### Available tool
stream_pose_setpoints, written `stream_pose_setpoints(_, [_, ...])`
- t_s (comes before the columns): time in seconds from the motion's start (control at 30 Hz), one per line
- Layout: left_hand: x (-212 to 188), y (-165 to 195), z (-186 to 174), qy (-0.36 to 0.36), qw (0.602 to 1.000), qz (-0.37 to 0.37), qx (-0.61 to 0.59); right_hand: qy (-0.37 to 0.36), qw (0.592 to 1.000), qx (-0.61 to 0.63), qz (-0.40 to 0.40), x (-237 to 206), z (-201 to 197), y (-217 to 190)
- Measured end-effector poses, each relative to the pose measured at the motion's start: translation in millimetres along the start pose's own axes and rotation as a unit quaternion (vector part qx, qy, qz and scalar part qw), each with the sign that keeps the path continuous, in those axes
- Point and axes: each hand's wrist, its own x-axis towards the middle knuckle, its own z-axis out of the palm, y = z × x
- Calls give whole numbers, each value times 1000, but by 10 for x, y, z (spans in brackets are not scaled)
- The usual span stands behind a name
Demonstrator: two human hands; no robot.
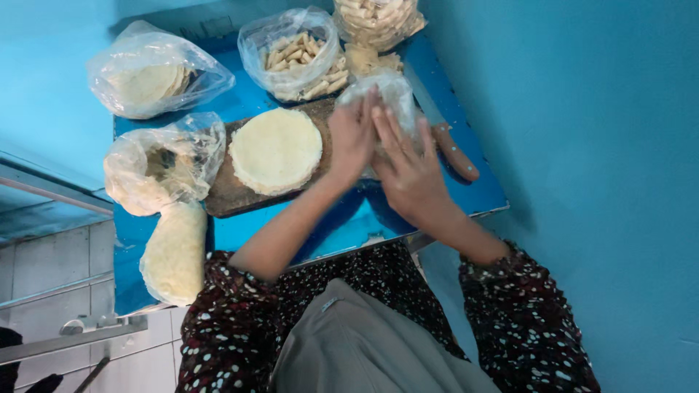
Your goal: The person sits at a blue table with bags of round crackers and a cutting board. They peel apart stacked thin round crackers, cut pieces from them with a knife, fold and press the pieces by hand, and set the finished pieces aside on the table.
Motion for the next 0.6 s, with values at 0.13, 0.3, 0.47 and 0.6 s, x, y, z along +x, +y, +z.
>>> stream_pose_setpoints(0.13, [134,-42,-147,-68,974,116,183,25,986,160,37,49,-281,241])
stream_pose_setpoints(0.3, [-13,-35,-234,-92,913,298,264,-58,978,175,99,215,-562,402])
stream_pose_setpoints(0.47, [14,32,-366,-164,896,242,333,-35,972,132,192,149,-662,502])
stream_pose_setpoints(0.6, [-31,135,-526,-163,875,226,397,-91,957,13,276,-34,-532,554])
